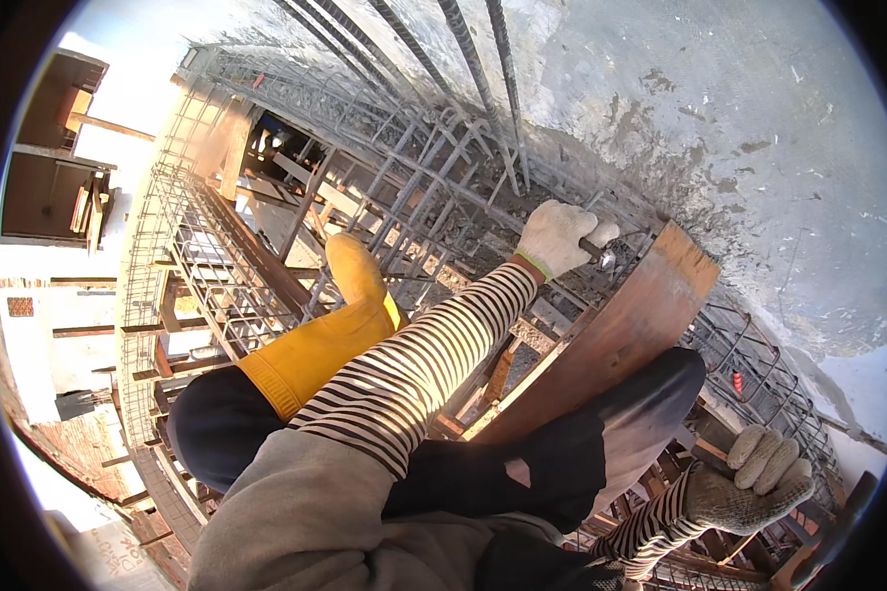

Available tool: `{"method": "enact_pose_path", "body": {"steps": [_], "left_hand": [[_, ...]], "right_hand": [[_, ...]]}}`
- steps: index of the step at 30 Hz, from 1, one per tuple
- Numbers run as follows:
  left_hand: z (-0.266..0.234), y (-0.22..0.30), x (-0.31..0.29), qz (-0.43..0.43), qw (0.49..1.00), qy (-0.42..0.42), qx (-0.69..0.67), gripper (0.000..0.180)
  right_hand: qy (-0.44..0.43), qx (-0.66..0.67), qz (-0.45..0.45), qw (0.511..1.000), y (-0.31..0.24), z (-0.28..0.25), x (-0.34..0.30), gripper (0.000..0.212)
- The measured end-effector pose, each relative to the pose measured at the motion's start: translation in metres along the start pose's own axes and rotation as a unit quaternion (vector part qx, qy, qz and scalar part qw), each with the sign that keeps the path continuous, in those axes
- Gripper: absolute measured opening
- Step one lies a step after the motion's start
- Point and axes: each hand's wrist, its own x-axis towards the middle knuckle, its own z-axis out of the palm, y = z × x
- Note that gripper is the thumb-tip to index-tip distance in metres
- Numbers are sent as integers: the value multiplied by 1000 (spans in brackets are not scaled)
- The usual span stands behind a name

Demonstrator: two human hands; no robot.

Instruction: The person uses a hammer to strike a metal tie or connection point on a rebar structure, working their way along the vertical bars while holding a small component in place with one gloved hand.

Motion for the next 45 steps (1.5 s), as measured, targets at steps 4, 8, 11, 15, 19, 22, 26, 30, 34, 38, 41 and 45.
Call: {"method": "enact_pose_path", "body": {"steps": [4, 8, 11, 15, 19, 22, 26, 30, 34, 38, 41, 45], "left_hand": [[7, 7, 11, 15, 998, 57, -15, 23], [-11, 6, 17, -54, 997, 50, -10, 31], [-5, 10, 15, -25, 998, 57, 7, 36], [22, 3, 2, 7, 1000, 21, 10, 31], [13, 21, 15, -50, 997, -49, 18, 20], [17, 13, 21, -43, 998, -36, 32, 19], [11, 9, 21, -59, 997, -5, 39, 19], [18, 8, 19, -52, 998, 15, 21, 22], [17, 18, 27, -62, 998, -6, 16, 22], [23, 9, 22, -57, 998, -16, 36, 20], [26, 11, 25, -74, 996, -22, 40, 19], [11, 13, 21, -47, 997, -64, 22, 23]], "right_hand": [[-37, 204, 315, 926, 101, -7, -79, 34], [32, -95, 614, 783, 102, -17, -84, 21], [68, -39, 508, 858, 66, -15, -65, 14], [-67, 33, 180, 981, 4, -4, 5, 29], [6, -78, -13, 997, 7, -5, 11, 31], [58, 31, 384, 921, 108, -28, -83, 26], [25, -59, 572, 818, 99, -21, -68, 21], [26, 18, 360, 933, 27, -24, -17, 22], [-48, -70, 8, 996, -34, -16, 59, 35], [-65, 119, 83, 987, 68, -4, -9, 34], [23, -138, 606, 783, 130, -27, -84, 22], [79, -108, 530, 837, 78, -9, -59, 20]]}}
